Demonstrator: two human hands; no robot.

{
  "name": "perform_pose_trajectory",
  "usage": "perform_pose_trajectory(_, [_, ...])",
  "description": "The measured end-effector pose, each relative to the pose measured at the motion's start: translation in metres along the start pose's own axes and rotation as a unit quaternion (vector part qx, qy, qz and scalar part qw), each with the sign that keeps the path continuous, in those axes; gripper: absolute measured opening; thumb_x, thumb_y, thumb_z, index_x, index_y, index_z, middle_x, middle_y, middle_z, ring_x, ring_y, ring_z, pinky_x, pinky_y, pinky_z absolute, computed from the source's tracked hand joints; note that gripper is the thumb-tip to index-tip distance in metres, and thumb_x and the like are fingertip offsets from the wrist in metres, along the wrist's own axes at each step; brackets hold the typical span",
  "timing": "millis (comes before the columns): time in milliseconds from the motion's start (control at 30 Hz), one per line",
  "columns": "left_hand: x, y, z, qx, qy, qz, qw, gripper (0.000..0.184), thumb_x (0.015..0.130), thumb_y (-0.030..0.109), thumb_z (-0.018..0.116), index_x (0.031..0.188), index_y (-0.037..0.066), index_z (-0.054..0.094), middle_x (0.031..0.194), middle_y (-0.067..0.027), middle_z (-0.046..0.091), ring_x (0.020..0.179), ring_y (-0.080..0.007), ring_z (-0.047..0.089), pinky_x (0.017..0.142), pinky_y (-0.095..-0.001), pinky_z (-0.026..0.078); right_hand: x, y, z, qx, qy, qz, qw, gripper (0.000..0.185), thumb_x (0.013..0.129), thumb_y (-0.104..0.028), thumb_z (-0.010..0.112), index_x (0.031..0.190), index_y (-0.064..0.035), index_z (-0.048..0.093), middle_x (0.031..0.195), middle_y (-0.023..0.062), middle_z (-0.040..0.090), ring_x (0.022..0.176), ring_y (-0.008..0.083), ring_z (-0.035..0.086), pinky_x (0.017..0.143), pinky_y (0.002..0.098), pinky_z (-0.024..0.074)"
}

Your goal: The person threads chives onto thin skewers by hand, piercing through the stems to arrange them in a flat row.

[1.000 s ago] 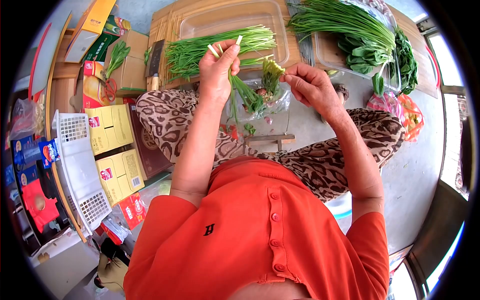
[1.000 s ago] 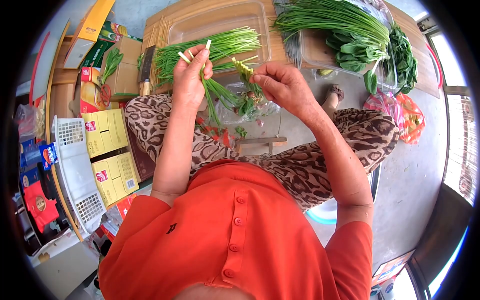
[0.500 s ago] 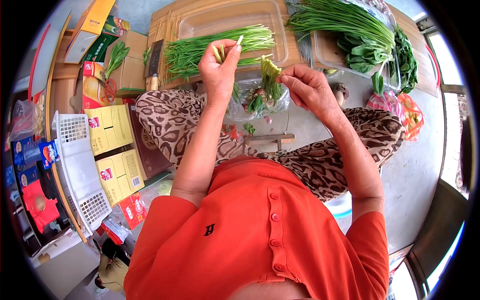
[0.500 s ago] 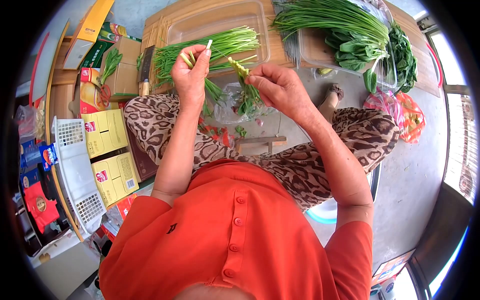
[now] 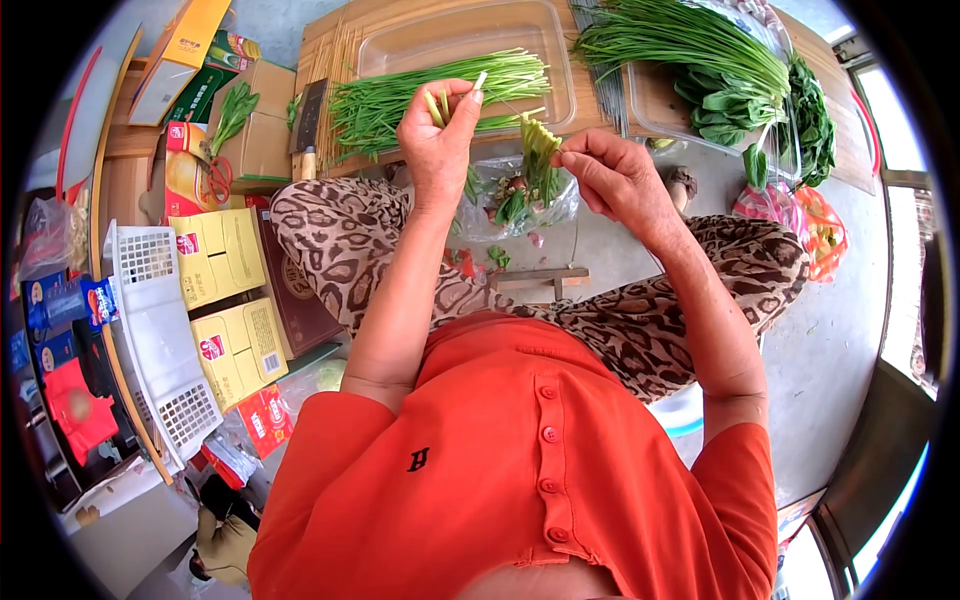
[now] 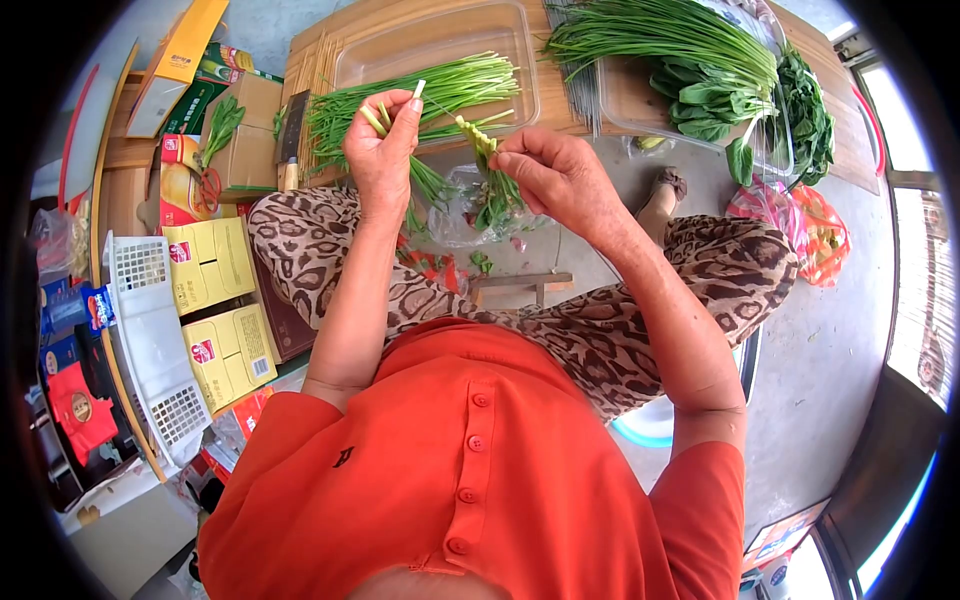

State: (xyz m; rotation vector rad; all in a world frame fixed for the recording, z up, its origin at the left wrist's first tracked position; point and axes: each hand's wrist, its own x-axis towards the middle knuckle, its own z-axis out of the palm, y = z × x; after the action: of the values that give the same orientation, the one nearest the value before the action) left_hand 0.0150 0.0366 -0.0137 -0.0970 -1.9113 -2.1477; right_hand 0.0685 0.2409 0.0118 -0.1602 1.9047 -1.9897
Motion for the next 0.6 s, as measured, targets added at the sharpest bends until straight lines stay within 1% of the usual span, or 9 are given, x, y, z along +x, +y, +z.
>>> perform_pose_trajectory(267, [-0.0007,0.0015,-0.0013,0.076,0.010,0.040,0.996,0.008,0.082,0.001,0.068,0.086,0.003,0.062,0.076,0.0036,0.057,0.065,-0.0022,0.050,0.058,-0.0170,0.042,0.0002,0.0022,0.0002,0.000,-0.002,0.000,1.000,0.017,0.093,-0.015,0.054,0.093,-0.0001,0.061,0.056,-0.0040,0.046,0.048,0.0032,0.039,0.045,0.0212,0.0309])
perform_pose_trajectory(467, [0.0005,-0.0013,-0.0019,0.110,0.021,0.078,0.991,0.008,0.079,-0.001,0.069,0.082,0.003,0.063,0.078,0.0027,0.054,0.066,-0.0034,0.051,0.059,-0.0187,0.043,-0.0001,0.0019,0.0003,-0.001,-0.003,0.004,1.000,0.017,0.093,-0.016,0.054,0.092,-0.0002,0.061,0.056,-0.0040,0.045,0.047,0.0033,0.039,0.045,0.0212,0.0305])
perform_pose_trajectory(600, [-0.0002,0.0008,-0.0005,0.112,0.021,0.084,0.990,0.008,0.078,-0.002,0.069,0.081,0.003,0.063,0.077,0.0028,0.054,0.066,-0.0034,0.051,0.059,-0.0185,0.043,-0.0001,0.0012,-0.0001,-0.006,-0.005,0.004,1.000,0.018,0.093,-0.016,0.053,0.092,-0.0004,0.061,0.055,-0.0041,0.045,0.047,0.0033,0.039,0.045,0.0213,0.0303])
